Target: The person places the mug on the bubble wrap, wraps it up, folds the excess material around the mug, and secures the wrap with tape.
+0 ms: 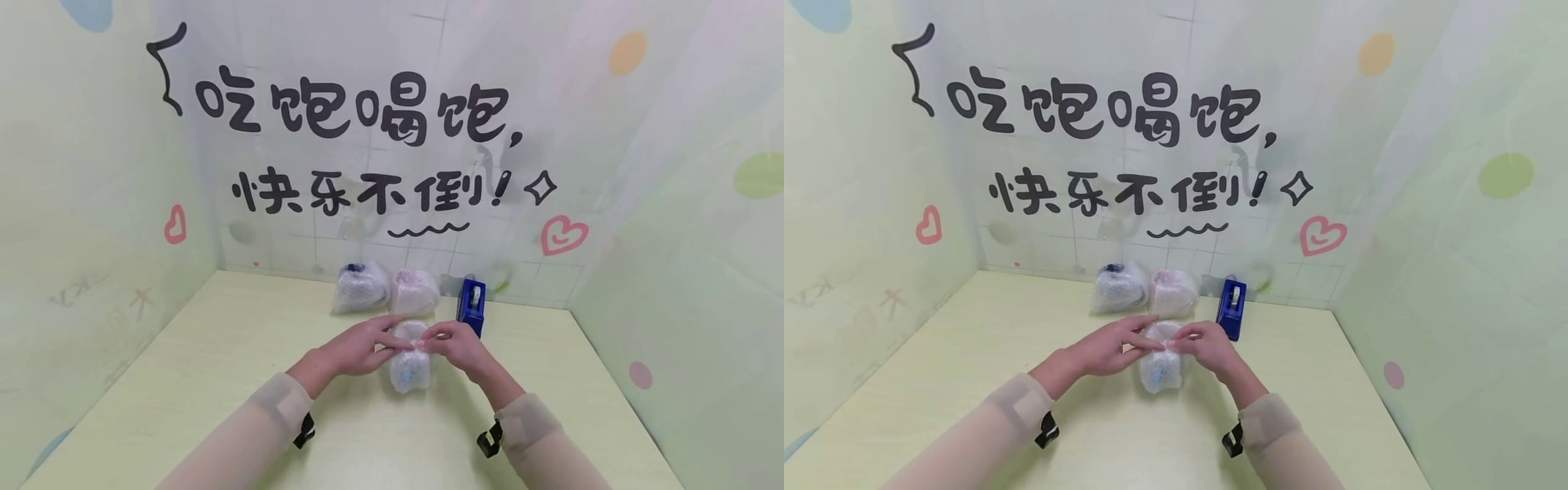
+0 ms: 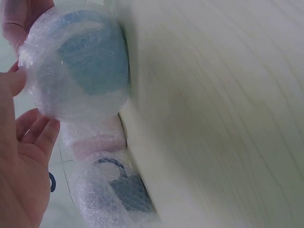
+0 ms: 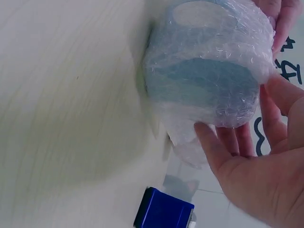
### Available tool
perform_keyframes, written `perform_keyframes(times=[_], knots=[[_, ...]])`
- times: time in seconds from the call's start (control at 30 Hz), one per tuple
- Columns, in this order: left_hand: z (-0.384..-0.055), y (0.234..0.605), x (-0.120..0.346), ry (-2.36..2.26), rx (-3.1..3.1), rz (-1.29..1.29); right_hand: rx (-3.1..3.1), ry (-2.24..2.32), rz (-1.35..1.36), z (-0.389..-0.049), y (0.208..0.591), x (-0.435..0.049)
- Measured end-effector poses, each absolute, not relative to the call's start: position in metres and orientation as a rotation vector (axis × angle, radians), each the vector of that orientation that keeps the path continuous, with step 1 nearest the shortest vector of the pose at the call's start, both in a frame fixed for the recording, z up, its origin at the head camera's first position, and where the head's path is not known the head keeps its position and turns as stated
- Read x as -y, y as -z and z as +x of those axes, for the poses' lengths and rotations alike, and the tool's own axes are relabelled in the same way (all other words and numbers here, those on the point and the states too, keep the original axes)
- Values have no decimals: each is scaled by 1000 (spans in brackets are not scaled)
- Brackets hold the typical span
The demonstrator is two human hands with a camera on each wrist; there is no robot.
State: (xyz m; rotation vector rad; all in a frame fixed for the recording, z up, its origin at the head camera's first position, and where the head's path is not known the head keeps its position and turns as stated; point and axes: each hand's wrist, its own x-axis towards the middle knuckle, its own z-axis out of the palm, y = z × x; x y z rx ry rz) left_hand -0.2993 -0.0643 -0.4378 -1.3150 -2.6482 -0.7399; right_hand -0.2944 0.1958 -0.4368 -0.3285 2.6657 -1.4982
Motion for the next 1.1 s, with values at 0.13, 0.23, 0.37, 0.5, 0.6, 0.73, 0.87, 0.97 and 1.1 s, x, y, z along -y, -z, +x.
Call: perform_keyframes(times=[0.13, 0.23, 0.37, 0.5, 0.6, 0.73, 0.87, 0.97, 1.1], knots=[[-297, 438, 64, 842, 2687, -1301, -2907, 1258, -485, -297, 439, -194], [-298, 438, 62, 851, 2683, -1301, -2958, 1200, -551, -298, 440, -193], [-300, 439, 62, 859, 2724, -1280, -2939, 1258, -497, -298, 443, -193], [-300, 439, 63, 892, 2780, -1279, -2928, 1287, -459, -297, 445, -193], [-301, 439, 64, 914, 2754, -1298, -2927, 1258, -477, -296, 442, -195], [-302, 438, 64, 934, 2712, -1305, -2843, 1279, -488, -295, 438, -200], [-301, 437, 63, 943, 2704, -1301, -2742, 1341, -486, -294, 438, -201], [-300, 437, 62, 952, 2713, -1289, -2716, 1383, -491, -294, 438, -200], [-299, 437, 61, 964, 2723, -1284, -2685, 1421, -446, -294, 440, -200]])
